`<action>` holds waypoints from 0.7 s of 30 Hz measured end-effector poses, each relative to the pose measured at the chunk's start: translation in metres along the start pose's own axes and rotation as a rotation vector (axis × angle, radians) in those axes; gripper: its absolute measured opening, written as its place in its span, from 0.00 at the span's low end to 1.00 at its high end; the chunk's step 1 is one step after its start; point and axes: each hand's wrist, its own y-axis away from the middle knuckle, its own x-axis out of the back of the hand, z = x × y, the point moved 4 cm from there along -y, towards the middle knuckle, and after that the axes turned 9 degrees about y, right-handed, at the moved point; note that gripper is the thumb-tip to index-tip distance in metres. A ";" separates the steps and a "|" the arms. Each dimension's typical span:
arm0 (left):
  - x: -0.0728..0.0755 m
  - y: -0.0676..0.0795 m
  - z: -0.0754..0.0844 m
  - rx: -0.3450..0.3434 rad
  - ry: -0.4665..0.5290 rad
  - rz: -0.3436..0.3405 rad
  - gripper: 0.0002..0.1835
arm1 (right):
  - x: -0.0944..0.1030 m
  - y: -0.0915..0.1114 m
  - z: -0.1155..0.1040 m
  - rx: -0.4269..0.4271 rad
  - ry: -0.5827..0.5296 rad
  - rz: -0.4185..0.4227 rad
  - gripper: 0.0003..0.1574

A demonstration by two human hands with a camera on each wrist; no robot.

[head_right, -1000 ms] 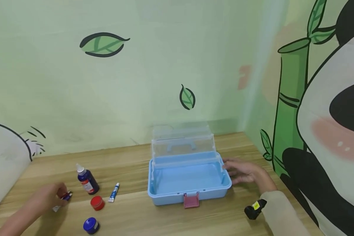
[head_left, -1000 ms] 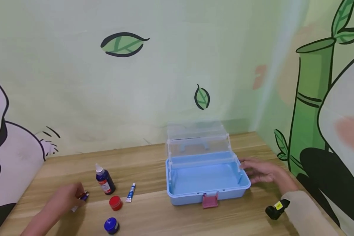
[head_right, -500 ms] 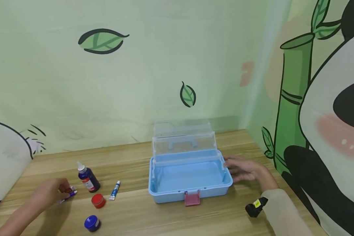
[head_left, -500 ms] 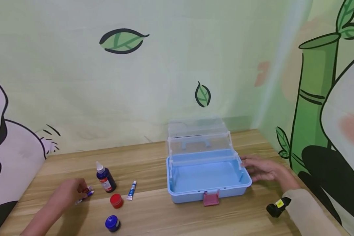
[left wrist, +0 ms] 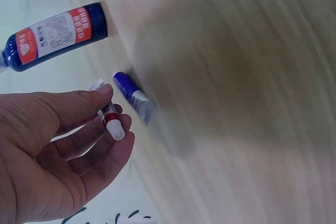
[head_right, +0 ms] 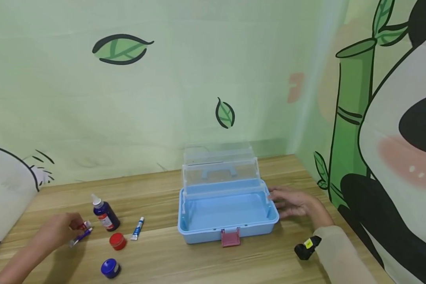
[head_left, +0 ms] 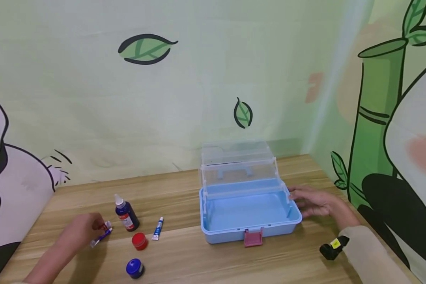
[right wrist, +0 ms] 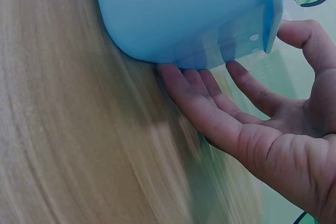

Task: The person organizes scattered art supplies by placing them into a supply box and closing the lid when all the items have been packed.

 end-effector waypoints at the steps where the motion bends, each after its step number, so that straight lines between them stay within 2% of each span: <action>1: 0.002 0.000 0.001 -0.001 -0.001 0.004 0.07 | 0.000 0.000 0.000 0.000 0.000 0.000 0.47; 10: 0.026 -0.005 0.007 -0.068 -0.040 0.069 0.07 | -0.001 -0.002 0.000 -0.005 0.006 0.000 0.48; 17: 0.048 -0.024 0.027 -0.043 -0.054 0.052 0.06 | -0.001 0.000 -0.004 0.003 0.028 -0.015 0.47; 21: 0.062 -0.035 0.042 -0.085 -0.049 0.076 0.06 | -0.002 0.001 -0.003 0.007 0.022 -0.021 0.47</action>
